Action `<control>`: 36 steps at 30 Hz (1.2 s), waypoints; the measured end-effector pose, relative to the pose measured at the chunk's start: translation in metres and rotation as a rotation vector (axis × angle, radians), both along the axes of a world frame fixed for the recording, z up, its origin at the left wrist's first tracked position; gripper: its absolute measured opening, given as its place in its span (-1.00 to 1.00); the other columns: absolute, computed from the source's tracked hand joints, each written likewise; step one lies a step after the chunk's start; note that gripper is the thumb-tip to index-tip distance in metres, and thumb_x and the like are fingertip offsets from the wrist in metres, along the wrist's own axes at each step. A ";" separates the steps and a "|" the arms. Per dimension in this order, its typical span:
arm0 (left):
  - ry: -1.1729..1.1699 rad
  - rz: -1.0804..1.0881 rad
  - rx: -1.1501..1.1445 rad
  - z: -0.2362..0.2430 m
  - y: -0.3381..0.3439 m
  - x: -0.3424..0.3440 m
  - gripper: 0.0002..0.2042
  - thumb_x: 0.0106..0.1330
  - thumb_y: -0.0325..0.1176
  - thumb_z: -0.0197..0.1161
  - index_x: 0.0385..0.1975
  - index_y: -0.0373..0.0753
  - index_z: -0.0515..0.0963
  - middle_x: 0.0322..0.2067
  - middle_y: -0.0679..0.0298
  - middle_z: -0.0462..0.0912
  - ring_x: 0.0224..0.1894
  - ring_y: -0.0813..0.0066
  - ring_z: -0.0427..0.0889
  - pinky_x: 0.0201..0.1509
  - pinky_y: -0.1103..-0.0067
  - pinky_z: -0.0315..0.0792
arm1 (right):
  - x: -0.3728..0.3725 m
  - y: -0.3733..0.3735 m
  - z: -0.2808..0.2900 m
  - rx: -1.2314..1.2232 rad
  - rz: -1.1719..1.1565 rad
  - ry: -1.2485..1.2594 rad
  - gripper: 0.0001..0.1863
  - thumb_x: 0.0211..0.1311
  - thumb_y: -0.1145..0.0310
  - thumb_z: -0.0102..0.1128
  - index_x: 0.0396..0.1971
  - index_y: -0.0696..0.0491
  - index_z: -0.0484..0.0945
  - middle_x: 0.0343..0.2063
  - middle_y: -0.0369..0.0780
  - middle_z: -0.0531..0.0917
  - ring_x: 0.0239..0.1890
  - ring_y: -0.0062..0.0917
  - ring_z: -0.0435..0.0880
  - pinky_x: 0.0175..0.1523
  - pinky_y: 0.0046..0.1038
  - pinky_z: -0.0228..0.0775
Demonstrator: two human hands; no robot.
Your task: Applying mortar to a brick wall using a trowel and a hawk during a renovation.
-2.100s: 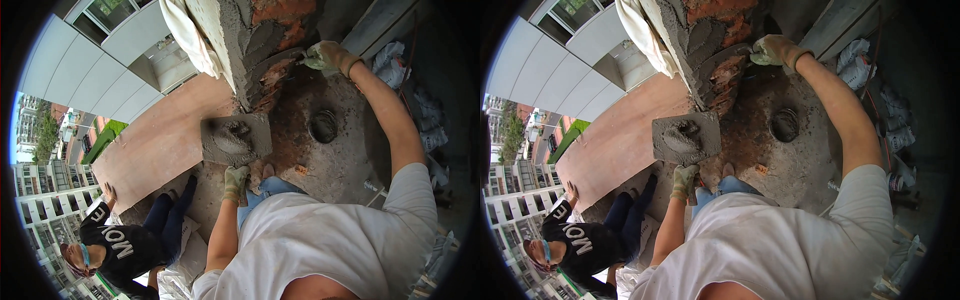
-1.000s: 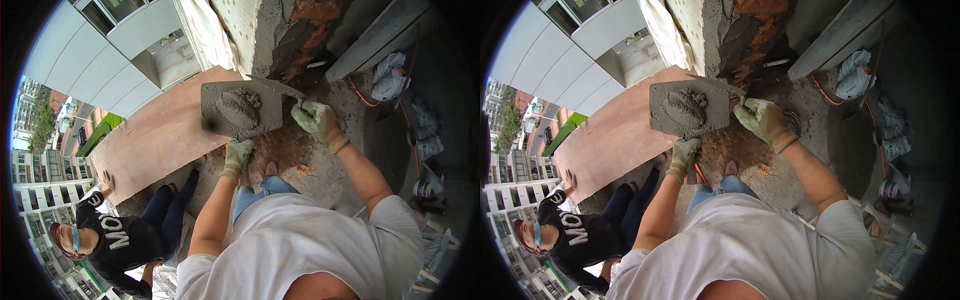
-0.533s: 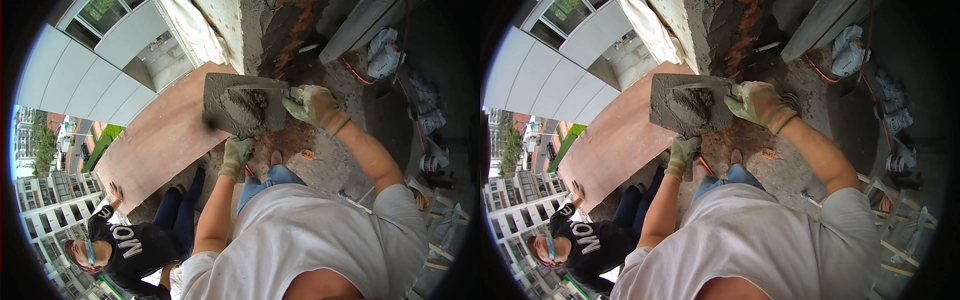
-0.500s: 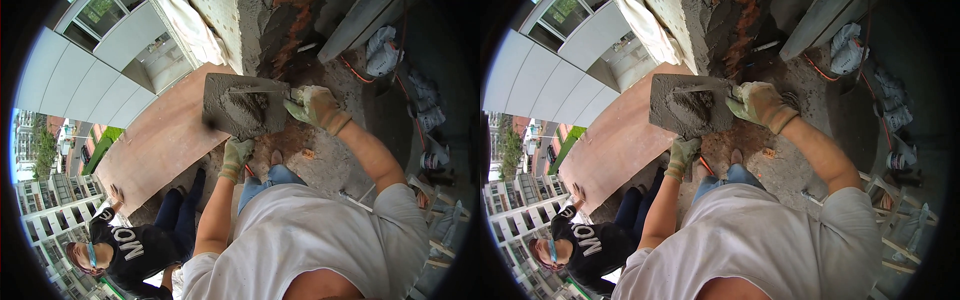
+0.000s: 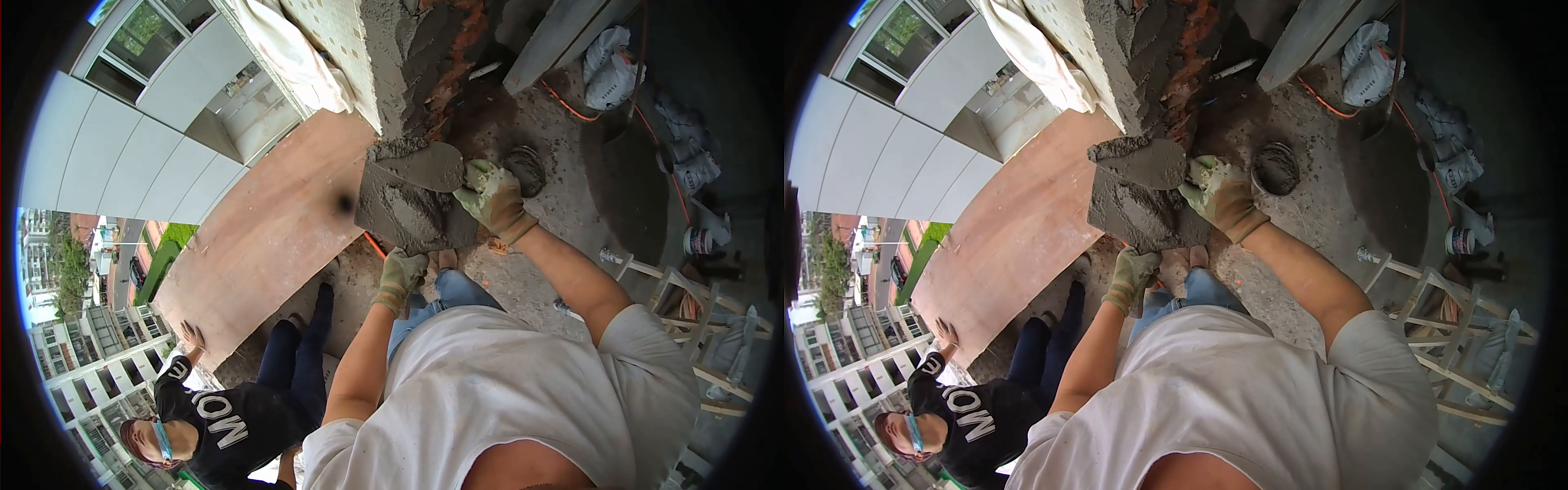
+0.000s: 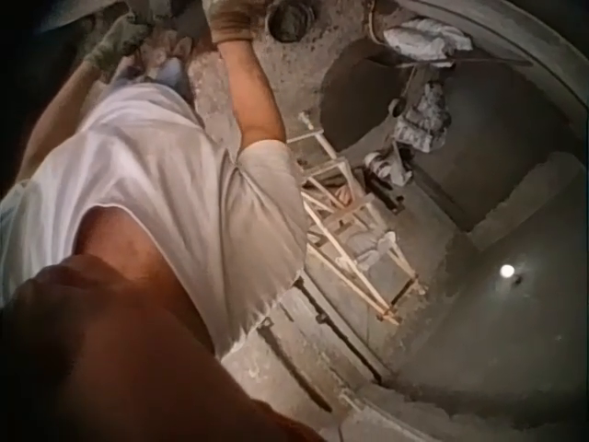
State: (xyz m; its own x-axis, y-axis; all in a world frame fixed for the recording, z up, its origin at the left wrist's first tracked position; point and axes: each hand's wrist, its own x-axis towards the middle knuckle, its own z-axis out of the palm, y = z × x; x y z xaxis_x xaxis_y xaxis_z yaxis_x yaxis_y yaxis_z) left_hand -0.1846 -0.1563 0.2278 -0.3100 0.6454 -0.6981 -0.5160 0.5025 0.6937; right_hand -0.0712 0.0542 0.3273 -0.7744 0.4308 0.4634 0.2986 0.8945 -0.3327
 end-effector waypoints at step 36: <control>-0.098 0.395 -0.167 -0.021 -0.111 -0.042 -0.83 0.09 -0.45 0.30 -0.54 -0.20 0.39 -0.70 0.30 0.42 -0.76 0.46 0.38 -0.71 0.48 0.22 | -0.120 0.010 -0.028 -1.124 -0.254 0.177 -0.79 0.31 0.28 0.26 -0.14 0.04 0.64 -0.36 -0.36 0.66 -0.45 -0.70 0.55 -0.42 -0.61 0.36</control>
State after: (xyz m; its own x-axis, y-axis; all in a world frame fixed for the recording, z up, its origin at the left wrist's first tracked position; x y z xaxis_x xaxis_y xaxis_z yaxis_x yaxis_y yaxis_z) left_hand -0.2267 -0.2672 0.2072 -0.4377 0.3662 -0.8212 -0.7505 0.3541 0.5580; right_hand -0.1913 0.0643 0.2991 -0.5696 0.8007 -0.1853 0.2970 -0.0096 -0.9548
